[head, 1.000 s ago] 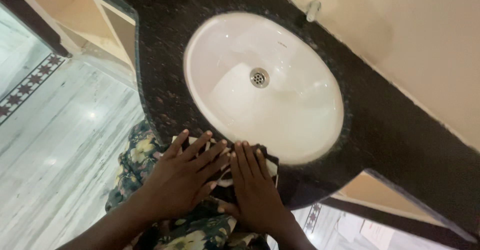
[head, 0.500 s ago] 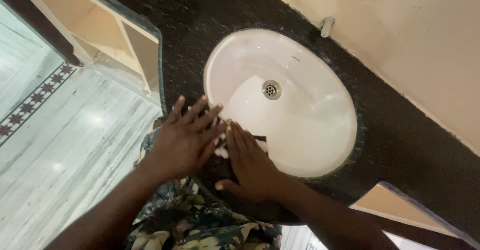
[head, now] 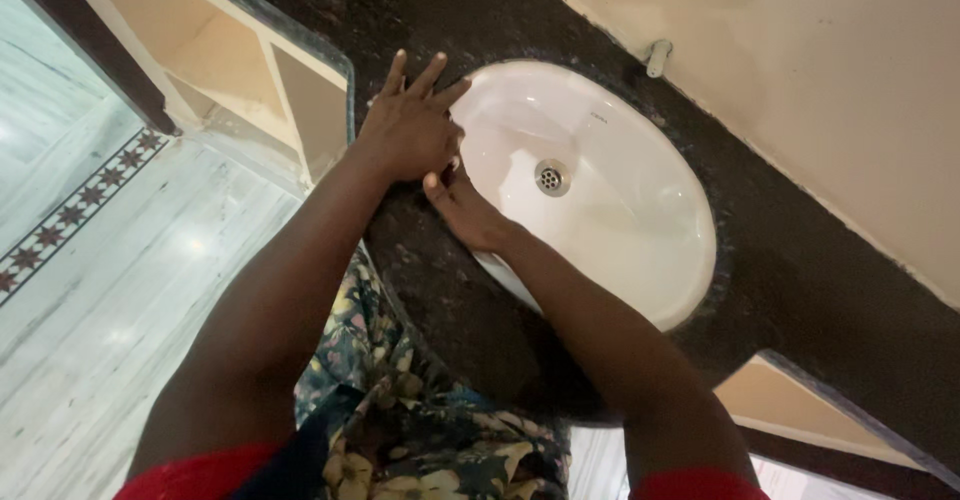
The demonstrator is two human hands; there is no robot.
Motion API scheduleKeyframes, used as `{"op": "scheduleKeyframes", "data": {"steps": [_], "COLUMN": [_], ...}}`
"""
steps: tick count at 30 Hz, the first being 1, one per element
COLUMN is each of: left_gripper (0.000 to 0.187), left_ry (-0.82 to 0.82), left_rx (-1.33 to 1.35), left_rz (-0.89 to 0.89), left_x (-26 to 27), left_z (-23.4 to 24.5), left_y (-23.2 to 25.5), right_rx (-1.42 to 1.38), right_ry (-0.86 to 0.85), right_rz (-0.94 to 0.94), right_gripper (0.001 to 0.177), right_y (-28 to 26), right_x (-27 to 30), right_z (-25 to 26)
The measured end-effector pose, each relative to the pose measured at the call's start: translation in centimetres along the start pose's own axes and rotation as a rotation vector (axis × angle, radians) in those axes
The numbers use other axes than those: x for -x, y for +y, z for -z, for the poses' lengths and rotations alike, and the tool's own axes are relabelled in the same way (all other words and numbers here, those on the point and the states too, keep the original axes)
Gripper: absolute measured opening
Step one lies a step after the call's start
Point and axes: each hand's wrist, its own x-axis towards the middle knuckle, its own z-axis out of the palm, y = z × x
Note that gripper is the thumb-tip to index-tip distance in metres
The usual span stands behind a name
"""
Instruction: The person washes a patterned cloth by hand in a white sink. They repeatedly submerge, scrub, and wring the cloth, then rinse it under running water from the faucet before wringing it out again.
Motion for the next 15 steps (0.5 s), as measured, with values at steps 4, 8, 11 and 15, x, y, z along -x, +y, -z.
{"op": "scheduleKeyframes", "data": {"steps": [4, 8, 11, 15], "left_gripper": [0.038, 0.047, 0.049, 0.05], "left_ry": [0.123, -0.053, -0.117, -0.168], "left_rx": [-0.024, -0.121, -0.089, -0.064], "left_rz": [-0.044, -0.079, -0.144, -0.184], "left_x": [0.5, 3.7, 6.0, 6.3], "left_z": [-0.2, 0.5, 0.7, 1.3], "left_y": [0.7, 3.3, 5.3, 6.0], "right_rx": [0.099, 0.297, 0.277, 0.12], "right_ry": [-0.056, -0.178, -0.305, -0.427], "right_rz": [0.006, -0.009, -0.037, -0.094], "right_gripper": [0.101, 0.1, 0.101, 0.103], "right_y": [-0.3, -1.5, -1.7, -1.6], "right_x": [1.8, 6.6, 10.5, 11.7], "right_z": [0.6, 2.2, 3.6, 4.5]}}
